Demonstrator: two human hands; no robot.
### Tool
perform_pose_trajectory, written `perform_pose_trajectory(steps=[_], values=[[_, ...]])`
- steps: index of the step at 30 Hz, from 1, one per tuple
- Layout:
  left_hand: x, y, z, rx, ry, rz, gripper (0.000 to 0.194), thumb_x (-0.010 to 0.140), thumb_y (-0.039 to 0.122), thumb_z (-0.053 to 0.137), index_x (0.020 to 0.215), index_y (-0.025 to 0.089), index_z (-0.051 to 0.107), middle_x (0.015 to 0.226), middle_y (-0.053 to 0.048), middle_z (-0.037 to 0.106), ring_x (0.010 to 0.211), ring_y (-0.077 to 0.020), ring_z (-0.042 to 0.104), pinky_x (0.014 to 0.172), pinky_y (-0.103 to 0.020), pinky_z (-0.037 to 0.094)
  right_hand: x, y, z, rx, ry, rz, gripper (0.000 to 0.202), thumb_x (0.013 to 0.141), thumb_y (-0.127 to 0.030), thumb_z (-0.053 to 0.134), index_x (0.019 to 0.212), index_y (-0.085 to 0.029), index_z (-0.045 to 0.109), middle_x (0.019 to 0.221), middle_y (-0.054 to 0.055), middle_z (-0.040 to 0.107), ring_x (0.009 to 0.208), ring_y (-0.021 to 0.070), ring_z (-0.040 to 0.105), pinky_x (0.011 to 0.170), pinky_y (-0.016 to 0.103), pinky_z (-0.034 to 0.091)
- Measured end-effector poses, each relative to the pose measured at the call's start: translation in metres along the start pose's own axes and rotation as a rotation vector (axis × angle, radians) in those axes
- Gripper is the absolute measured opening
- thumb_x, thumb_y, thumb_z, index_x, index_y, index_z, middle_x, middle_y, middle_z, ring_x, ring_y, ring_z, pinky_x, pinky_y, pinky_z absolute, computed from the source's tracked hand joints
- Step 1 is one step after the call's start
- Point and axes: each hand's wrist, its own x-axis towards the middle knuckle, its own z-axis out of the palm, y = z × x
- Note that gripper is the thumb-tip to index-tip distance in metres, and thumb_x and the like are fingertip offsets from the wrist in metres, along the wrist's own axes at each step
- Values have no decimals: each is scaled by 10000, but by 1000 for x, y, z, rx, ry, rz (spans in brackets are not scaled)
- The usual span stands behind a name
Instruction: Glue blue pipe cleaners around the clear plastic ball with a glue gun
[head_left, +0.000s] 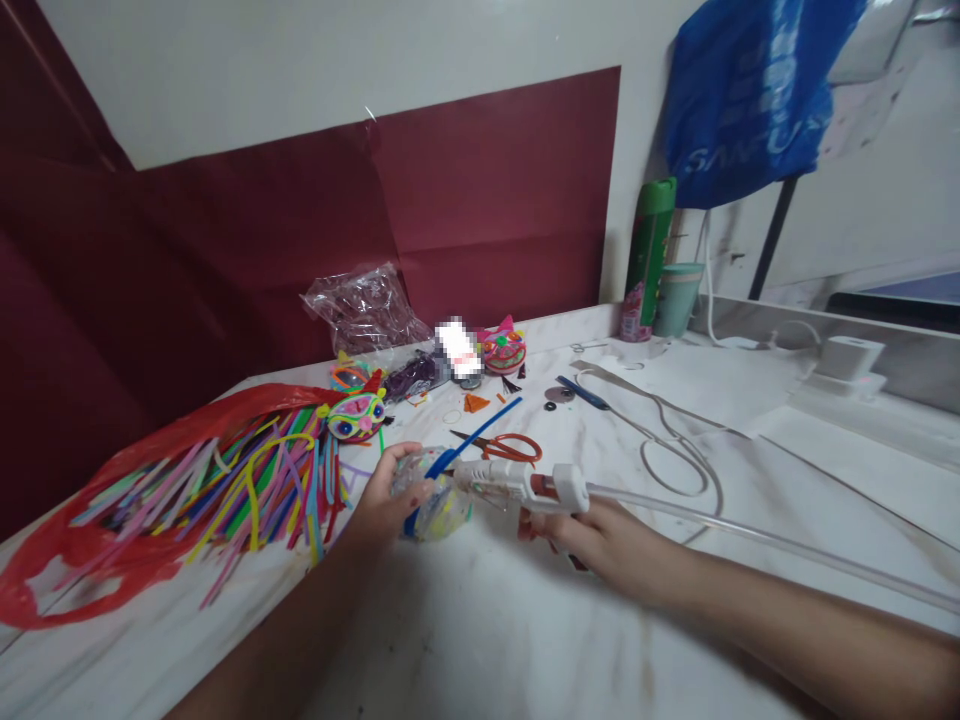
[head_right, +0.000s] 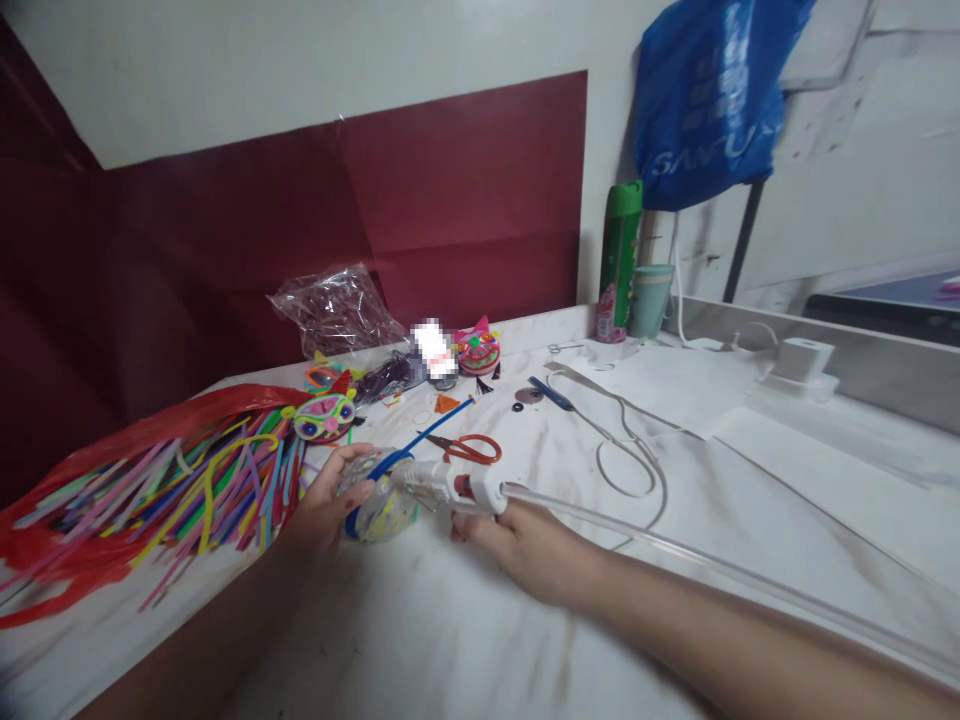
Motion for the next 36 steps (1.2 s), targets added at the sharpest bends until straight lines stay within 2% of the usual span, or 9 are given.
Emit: perform_pose_trajectory(steps=[7, 18, 21, 25, 28, 31, 33, 36], values=[[0, 2, 2, -5, 5, -7, 545, 631, 343, 735, 1102, 215, 493, 965, -36, 622, 766, -191, 615, 655, -273, 475, -2, 1, 1, -22, -20, 19, 304, 859, -357, 406, 846, -201, 667, 789, 30, 636, 663, 164, 552, 651, 256, 476], [-3, 5, 2, 32, 4, -15, 532, 639, 353, 722, 1105, 221, 501, 963, -40, 628, 753, -197, 613, 654, -285, 466, -2, -2, -1, -27, -41, 70, 334, 870, -359, 392, 880, -179, 673, 833, 43, 656, 710, 175, 568, 708, 273, 485], [-1, 3, 1, 26, 6, 4, 528, 638, 352, 724, 1099, 215, 505, 959, -43, 624, 755, -199, 610, 655, -287, 467, -2, 0, 0, -29, -49, 42, 329, 870, -361, 398, 878, -189, 678, 833, 39, 664, 723, 178, 579, 706, 269, 487], [0, 0, 0, 14, 2, 9, 521, 648, 341, 726, 1102, 217, 503, 974, -41, 615, 785, -202, 608, 676, -291, 470, -3, 3, 0, -53, 1, 39, 339, 869, -382, 400, 871, -198, 684, 851, 51, 673, 742, 197, 597, 670, 283, 484], [2, -3, -3, -13, -6, 2, 523, 652, 349, 733, 1101, 218, 500, 947, -33, 617, 774, -198, 611, 672, -290, 472, -2, 3, -9, -97, 54, 46, 336, 889, -393, 396, 883, -208, 675, 816, 42, 668, 716, 198, 605, 637, 286, 478], [5, -4, -6, -74, 17, -18, 541, 634, 369, 745, 1090, 210, 503, 958, -39, 616, 757, -195, 619, 648, -283, 478, 7, 9, -29, -266, 193, -57, 280, 902, -358, 401, 894, -201, 632, 809, 37, 654, 727, 196, 606, 660, 286, 472], [6, -2, -5, -118, 43, -41, 554, 612, 364, 759, 1079, 209, 505, 988, -39, 611, 740, -182, 619, 623, -268, 476, 17, 20, -45, -481, 276, -77, 227, 903, -316, 410, 890, -183, 594, 827, 50, 649, 744, 197, 606, 693, 289, 467], [6, 2, -4, -148, 65, -69, 569, 586, 360, 773, 1068, 208, 510, 999, -33, 611, 726, -171, 619, 596, -247, 468, 32, 45, -63, -864, 244, 72, 139, 887, -216, 455, 939, -155, 569, 947, 103, 657, 849, 211, 614, 749, 283, 455]])
